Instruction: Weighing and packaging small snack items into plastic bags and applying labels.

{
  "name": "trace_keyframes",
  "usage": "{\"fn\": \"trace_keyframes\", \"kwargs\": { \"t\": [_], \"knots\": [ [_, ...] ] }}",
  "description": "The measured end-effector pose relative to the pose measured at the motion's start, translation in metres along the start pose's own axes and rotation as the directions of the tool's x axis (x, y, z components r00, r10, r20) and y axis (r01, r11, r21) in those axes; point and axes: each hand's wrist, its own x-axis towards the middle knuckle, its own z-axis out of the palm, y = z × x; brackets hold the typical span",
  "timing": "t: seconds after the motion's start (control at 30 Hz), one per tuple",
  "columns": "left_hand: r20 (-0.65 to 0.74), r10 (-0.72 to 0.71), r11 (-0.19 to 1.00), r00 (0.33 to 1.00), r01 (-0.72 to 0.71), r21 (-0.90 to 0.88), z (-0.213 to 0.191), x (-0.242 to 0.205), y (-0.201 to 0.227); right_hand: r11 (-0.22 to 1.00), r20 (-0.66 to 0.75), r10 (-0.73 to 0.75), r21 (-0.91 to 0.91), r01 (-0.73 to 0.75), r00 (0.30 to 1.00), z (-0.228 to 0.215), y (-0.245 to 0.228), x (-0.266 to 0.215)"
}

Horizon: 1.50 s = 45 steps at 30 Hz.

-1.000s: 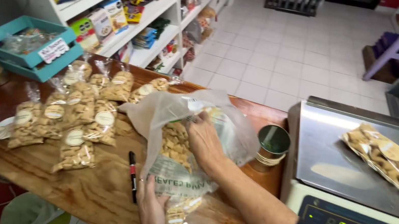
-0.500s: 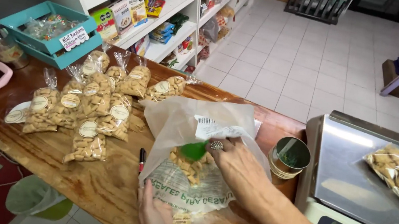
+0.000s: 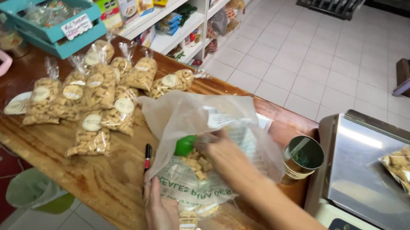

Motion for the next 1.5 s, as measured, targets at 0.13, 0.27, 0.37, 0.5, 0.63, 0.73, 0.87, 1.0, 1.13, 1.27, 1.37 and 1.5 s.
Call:
{"fn": "trace_keyframes", "kwargs": {
  "t": [0.13, 0.27, 0.37, 0.5, 0.63, 0.73, 0.87, 1.0, 1.13, 1.27, 1.37, 1.5],
  "knots": [
    [0.395, 0.348, 0.209, 0.851, -0.481, 0.851, -0.052, 0.025, -0.04, 0.888, -0.13, -0.04, -0.46, -0.025, 0.991, -0.047, 0.003, -0.049],
    [0.172, -0.016, 0.96, 0.985, -0.032, 0.278, 0.037, -0.018, 0.024, 0.963, -0.34, -0.016, -0.258, -0.077, 0.94, -0.047, -0.006, -0.074],
    [0.118, -0.022, 0.839, 0.993, -0.046, 0.543, 0.046, -0.027, 0.032, 0.905, -0.355, 0.155, -0.324, -0.276, 0.922, -0.011, 0.009, -0.087],
    [0.155, -0.128, 0.887, 0.98, 0.043, 0.46, 0.047, -0.025, 0.028, 0.929, -0.356, 0.296, -0.109, -0.354, 0.886, 0.024, 0.022, -0.105],
    [0.177, -0.202, 0.965, 0.963, 0.164, 0.205, 0.06, -0.028, 0.025, 0.82, -0.358, 0.546, 0.413, -0.396, 0.758, 0.005, -0.023, -0.106],
    [0.269, -0.125, 0.982, 0.955, 0.081, 0.171, 0.067, -0.022, 0.014, 0.624, -0.209, 0.692, 0.654, -0.428, 0.691, 0.019, -0.021, -0.107],
    [0.188, -0.159, 0.969, 0.969, 0.117, 0.218, 0.07, -0.028, 0.029, 0.406, -0.124, 0.799, 0.833, -0.376, 0.588, 0.007, -0.008, -0.112],
    [0.191, -0.135, 0.863, 0.972, 0.02, 0.505, 0.062, -0.04, 0.041, 0.005, 0.041, 0.836, 0.997, -0.081, 0.548, -0.014, -0.008, -0.124],
    [0.519, 0.378, 0.603, 0.767, -0.629, 0.49, 0.022, -0.022, 0.015, 0.016, -0.01, 0.848, 1.0, -0.008, 0.531, -0.016, -0.012, -0.158],
    [0.613, 0.643, 0.231, 0.459, -0.879, 0.417, -0.025, 0.09, -0.019, 0.071, -0.072, 0.868, 0.997, 0.021, 0.491, -0.02, -0.013, -0.218],
    [0.565, 0.437, 0.639, 0.699, -0.684, 0.352, -0.173, 0.236, -0.095, 0.099, -0.111, 0.892, 0.994, 0.05, 0.439, -0.037, -0.017, -0.278],
    [0.772, 0.474, 0.148, 0.424, -0.902, 0.405, 0.029, 0.041, -0.083, 0.306, -0.279, 0.934, 0.948, -0.092, 0.224, -0.08, -0.028, -0.371]
  ]
}}
